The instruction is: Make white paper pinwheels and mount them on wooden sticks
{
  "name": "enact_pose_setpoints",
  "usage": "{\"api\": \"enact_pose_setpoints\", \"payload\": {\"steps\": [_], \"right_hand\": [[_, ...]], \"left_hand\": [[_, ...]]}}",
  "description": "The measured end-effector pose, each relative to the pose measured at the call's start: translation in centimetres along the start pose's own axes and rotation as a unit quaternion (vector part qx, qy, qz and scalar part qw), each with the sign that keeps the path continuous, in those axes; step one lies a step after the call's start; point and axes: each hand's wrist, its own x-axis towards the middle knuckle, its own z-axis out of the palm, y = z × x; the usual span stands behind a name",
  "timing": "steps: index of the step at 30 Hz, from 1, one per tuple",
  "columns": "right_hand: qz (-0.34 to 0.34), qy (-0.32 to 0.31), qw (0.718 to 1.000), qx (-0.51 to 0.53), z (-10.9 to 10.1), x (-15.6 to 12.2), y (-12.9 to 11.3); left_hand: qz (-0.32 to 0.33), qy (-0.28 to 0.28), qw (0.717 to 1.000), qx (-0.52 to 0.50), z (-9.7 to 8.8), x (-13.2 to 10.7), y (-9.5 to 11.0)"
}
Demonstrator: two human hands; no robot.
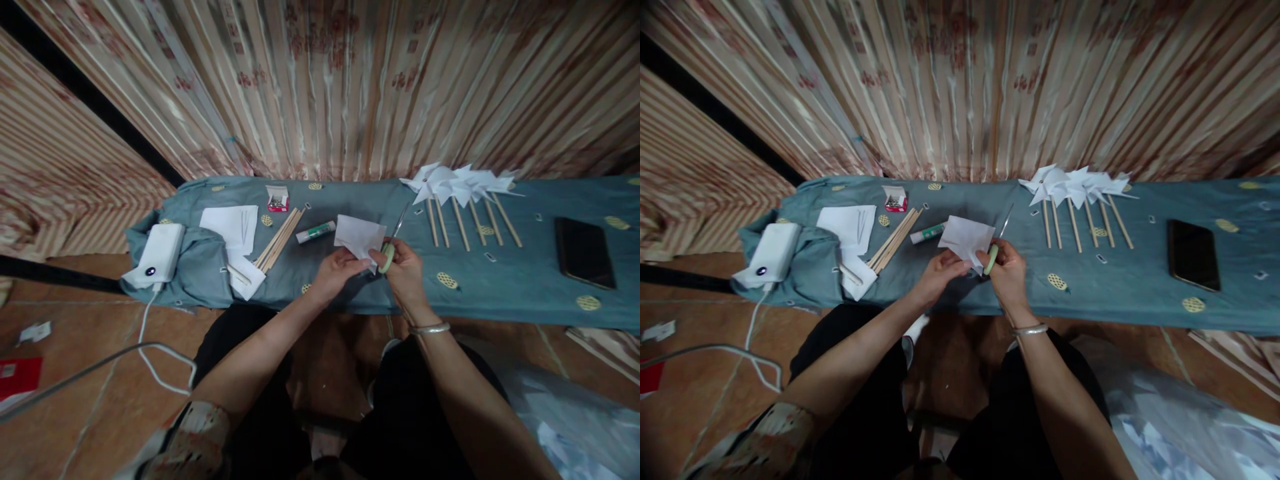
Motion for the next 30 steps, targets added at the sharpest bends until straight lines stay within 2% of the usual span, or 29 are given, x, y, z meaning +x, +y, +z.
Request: {"api": "enact_pose_setpoints", "payload": {"steps": [4, 9, 15, 19, 22, 24, 30], "right_hand": [[0.009, -0.013, 1.0, 0.015, 0.6, -0.2, 0.0], [0.029, -0.043, 0.999, 0.007, 0.7, -0.4, -0.3], [0.048, -0.137, 0.987, -0.062, -0.5, -0.8, -1.2], [0.089, -0.24, 0.963, -0.089, -1.8, -1.6, -1.3], [0.132, -0.311, 0.936, -0.104, -2.3, -2.7, -1.2], [0.151, -0.335, 0.923, -0.112, -2.4, -3.5, -1.2], [0.163, -0.34, 0.918, -0.123, -1.8, -4.2, -1.5]], "left_hand": [[-0.006, 0.071, 0.997, -0.022, 0.1, 0.5, -0.5], [0.009, 0.09, 0.995, -0.031, -0.1, 0.7, -0.1], [0.024, 0.123, 0.992, -0.009, -1.1, 1.0, 0.9], [0.049, 0.158, 0.986, -0.016, -2.1, 1.6, 1.9], [0.074, 0.165, 0.983, -0.024, -2.5, 1.7, 2.5], [0.084, 0.163, 0.983, -0.03, -2.5, 1.7, 2.7], [0.093, 0.144, 0.984, -0.044, -2.4, 2.0, 1.8]]}}
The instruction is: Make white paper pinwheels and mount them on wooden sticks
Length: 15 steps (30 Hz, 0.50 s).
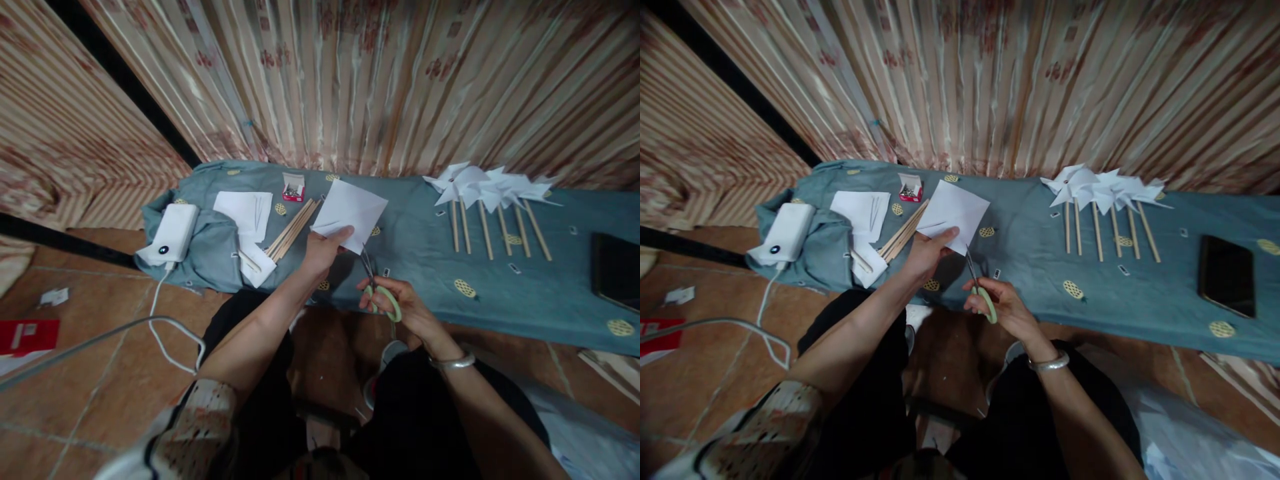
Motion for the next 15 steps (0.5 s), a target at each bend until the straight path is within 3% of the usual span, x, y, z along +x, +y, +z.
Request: {"api": "enact_pose_setpoints", "payload": {"steps": [15], "right_hand": [[-0.005, 0.022, 1.0, 0.008, 0.4, 0.29, -0.27]], "left_hand": [[-0.019, 0.019, 1.0, 0.003, 0.53, -0.02, -0.42]]}}
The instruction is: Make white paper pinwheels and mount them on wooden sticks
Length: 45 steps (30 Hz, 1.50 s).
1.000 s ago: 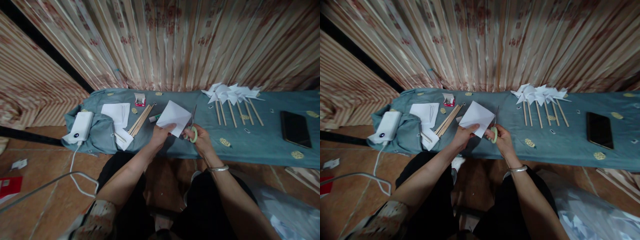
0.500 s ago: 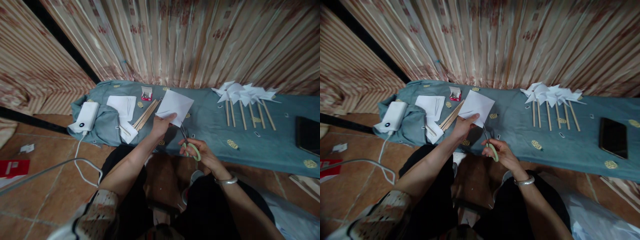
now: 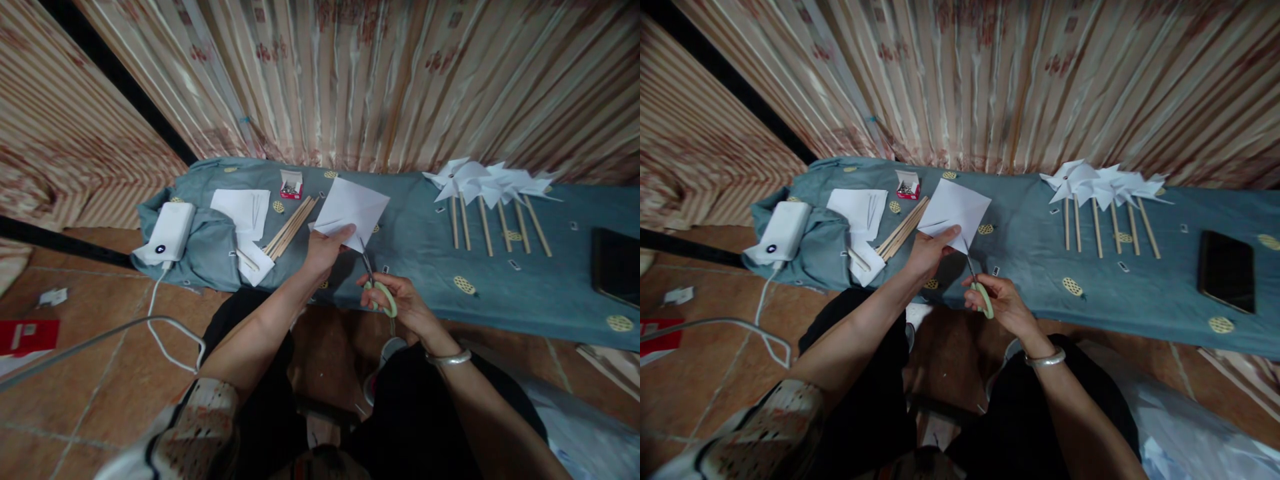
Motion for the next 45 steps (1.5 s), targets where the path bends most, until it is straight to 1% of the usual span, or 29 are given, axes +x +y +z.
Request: {"api": "enact_pose_setpoints", "payload": {"steps": [8, 18, 26, 34, 39, 45], "right_hand": [[0.007, 0.011, 1.0, 0.007, 0.14, -0.02, 0.02], [-0.002, 0.015, 1.0, 0.011, 0.21, 0.03, 0.13], [0.013, 0.026, 0.999, 0.016, 0.34, 0.01, -0.03], [0.021, 0.036, 0.999, 0.018, 0.42, 0.09, -0.07], [0.022, 0.042, 0.999, 0.021, 0.37, 0.27, 0.2], [0.016, 0.04, 0.999, 0.012, 0.18, 0.26, 0.59]], "left_hand": [[-0.008, -0.006, 1.0, -0.006, 0.14, -0.2, 0.1], [-0.005, 0.003, 1.0, -0.004, 0.14, -0.19, 0.1], [-0.005, 0.0, 1.0, -0.005, -0.01, -0.15, -0.01], [-0.027, -0.001, 1.0, 0.004, 0.09, -0.37, -0.19], [-0.012, -0.005, 1.0, -0.019, 0.18, -0.39, -0.23], [-0.039, 0.006, 0.999, -0.014, 0.35, -0.6, 0.36]]}}
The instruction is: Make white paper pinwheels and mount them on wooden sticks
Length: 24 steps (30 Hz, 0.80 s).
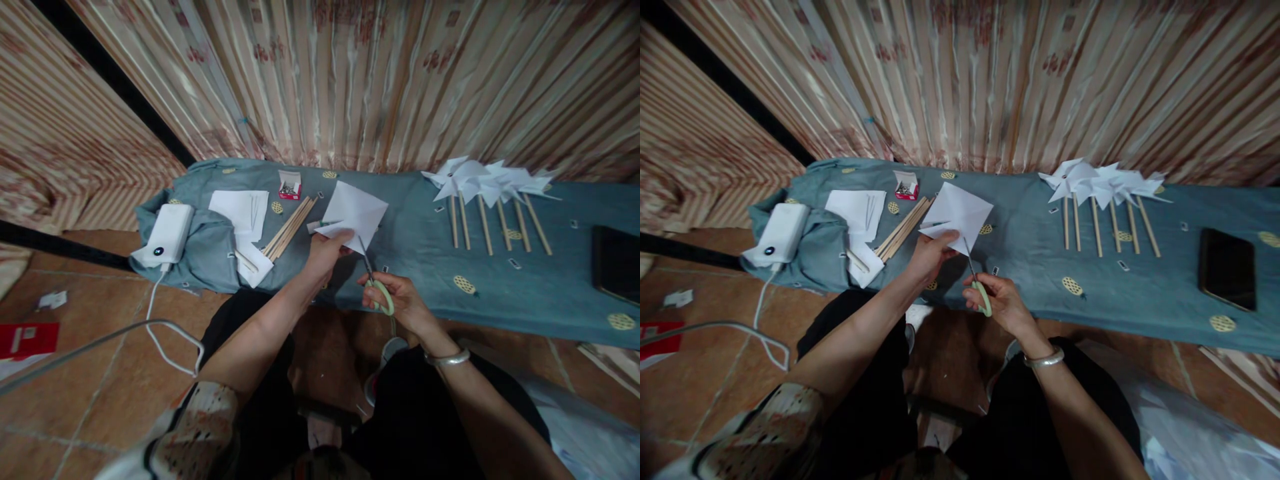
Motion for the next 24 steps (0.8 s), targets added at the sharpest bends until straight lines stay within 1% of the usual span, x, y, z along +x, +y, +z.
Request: {"api": "enact_pose_setpoints", "payload": {"steps": [4, 10, 19, 24], "right_hand": [[0.0, 0.0, 1.0, -0.008, -0.01, -0.1, -0.1], [0.002, 0.003, 1.0, 0.014, 0.13, -0.15, -0.38], [-0.005, 0.007, 1.0, 0.009, 0.04, -0.02, -0.12], [-0.009, 0.006, 1.0, 0.002, -0.05, 0.07, -0.03]], "left_hand": [[0.001, 0.001, 1.0, 0.013, -0.05, -0.08, 0.09], [0.016, -0.015, 0.999, 0.045, -0.23, -0.01, -0.47], [0.013, -0.011, 0.998, 0.057, -0.29, 0.0, -0.58], [0.03, -0.019, 0.998, 0.059, -0.2, -0.06, -0.71]]}}
